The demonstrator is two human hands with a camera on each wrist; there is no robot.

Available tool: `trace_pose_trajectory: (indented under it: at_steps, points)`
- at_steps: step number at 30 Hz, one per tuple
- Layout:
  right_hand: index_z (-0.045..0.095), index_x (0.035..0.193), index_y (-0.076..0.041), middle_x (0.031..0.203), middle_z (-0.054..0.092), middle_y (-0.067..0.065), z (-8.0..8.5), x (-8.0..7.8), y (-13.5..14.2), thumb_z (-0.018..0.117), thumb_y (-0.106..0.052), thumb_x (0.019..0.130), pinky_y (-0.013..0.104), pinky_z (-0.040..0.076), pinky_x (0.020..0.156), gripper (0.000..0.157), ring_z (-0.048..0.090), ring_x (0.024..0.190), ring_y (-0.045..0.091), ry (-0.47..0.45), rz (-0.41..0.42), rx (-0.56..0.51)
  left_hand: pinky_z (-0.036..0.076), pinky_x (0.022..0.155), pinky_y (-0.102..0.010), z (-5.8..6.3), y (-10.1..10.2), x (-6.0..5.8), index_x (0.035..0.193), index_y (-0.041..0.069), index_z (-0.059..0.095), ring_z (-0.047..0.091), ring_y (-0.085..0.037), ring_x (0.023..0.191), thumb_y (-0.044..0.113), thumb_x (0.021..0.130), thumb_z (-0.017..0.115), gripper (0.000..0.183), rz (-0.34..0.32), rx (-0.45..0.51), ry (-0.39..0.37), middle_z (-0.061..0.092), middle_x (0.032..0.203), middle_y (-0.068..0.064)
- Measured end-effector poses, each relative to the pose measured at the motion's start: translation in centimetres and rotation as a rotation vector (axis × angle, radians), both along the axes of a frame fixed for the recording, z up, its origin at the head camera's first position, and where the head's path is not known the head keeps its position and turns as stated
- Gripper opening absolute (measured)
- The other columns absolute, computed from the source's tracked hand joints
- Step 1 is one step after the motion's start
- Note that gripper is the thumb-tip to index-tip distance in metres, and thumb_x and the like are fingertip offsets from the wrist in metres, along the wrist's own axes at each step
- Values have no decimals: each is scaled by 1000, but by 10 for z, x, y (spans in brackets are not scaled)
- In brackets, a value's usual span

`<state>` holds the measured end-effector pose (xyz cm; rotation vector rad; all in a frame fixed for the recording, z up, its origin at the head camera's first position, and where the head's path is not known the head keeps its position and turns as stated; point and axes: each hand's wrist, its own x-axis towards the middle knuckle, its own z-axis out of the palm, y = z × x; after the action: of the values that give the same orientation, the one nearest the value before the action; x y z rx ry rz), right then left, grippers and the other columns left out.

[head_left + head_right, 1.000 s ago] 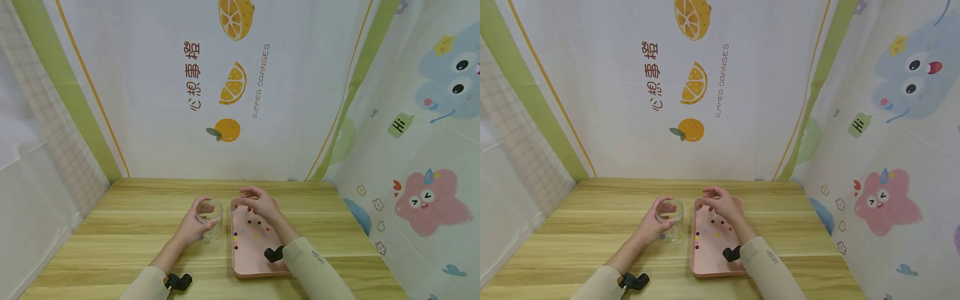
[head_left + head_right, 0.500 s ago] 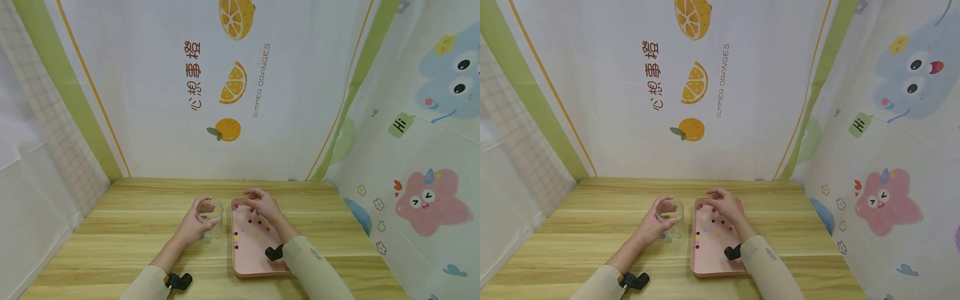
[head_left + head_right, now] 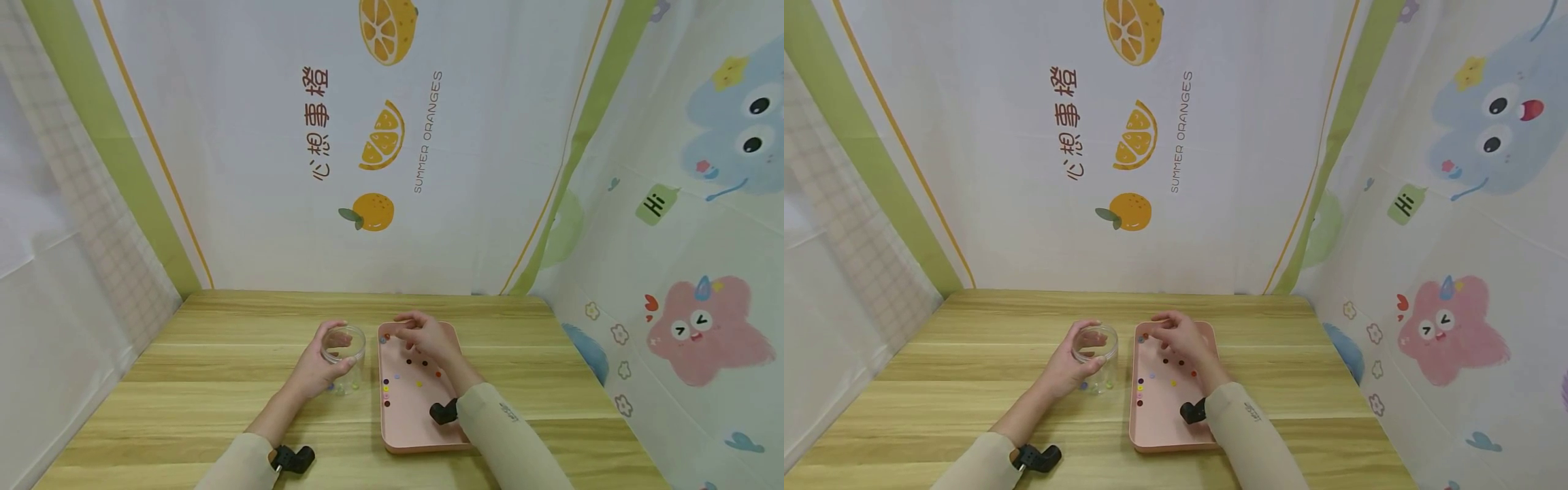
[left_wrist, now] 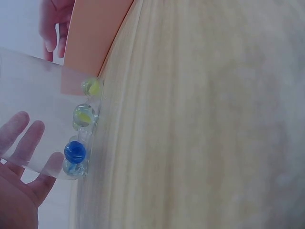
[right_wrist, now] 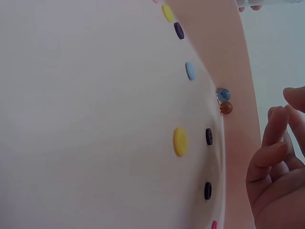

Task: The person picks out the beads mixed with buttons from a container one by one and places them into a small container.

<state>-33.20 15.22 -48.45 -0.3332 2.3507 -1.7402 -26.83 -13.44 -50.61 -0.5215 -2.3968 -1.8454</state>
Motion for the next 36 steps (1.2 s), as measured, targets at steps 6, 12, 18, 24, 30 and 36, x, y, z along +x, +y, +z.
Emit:
trace_pose_trajectory:
  at_steps: [6, 12, 18, 24, 30, 36]
  points:
    - [71, 141, -20, 117, 72, 7, -4, -2, -4, 77, -30, 103, 33, 55, 67, 40, 66, 81, 26, -50, -26, 31, 61, 98, -44, 1, 0, 1, 157, 13, 44, 60, -49, 137, 15, 90, 82, 77, -3, 7, -15, 62, 145, -32]
    - [74, 137, -18, 113, 74, 9, -7, -3, -8, 77, -24, 103, 33, 56, 64, 35, 69, 74, 22, -14, 12, 24, 60, 98, -42, 1, 1, 1, 156, 13, 44, 60, -49, 137, 16, 90, 82, 77, 1, 5, -13, 62, 145, -31]
    - [76, 134, -16, 109, 76, 5, -11, -3, -17, 74, -18, 103, 30, 53, 64, 31, 66, 73, 18, -28, 37, 38, 58, 98, -38, 1, 1, 0, 156, 13, 44, 61, -48, 137, 15, 89, 83, 77, 3, 7, -12, 63, 144, -30]
    - [76, 132, -12, 100, 69, 3, -17, -4, -23, 73, -11, 101, 28, 44, 58, 31, 52, 61, 15, -66, 57, -9, 59, 100, -42, 1, 1, 0, 158, 11, 43, 61, -48, 136, 15, 90, 83, 79, 3, 2, -21, 63, 144, -30]
    - [78, 128, -10, 97, 69, 2, -24, -7, -25, 76, -11, 97, 26, 43, 56, 31, 51, 60, 13, -49, 27, -5, 58, 99, -39, 1, 0, 0, 158, 9, 42, 61, -48, 136, 14, 90, 83, 80, -3, 12, -15, 63, 144, -31]
    - [77, 128, -8, 94, 68, 3, -31, -8, -26, 77, -10, 97, 25, 52, 65, 31, 58, 67, 13, -1, 12, 62, 58, 97, -36, 0, 0, 0, 156, 16, 44, 61, -47, 135, 15, 89, 83, 77, -2, 13, -13, 64, 142, -30]
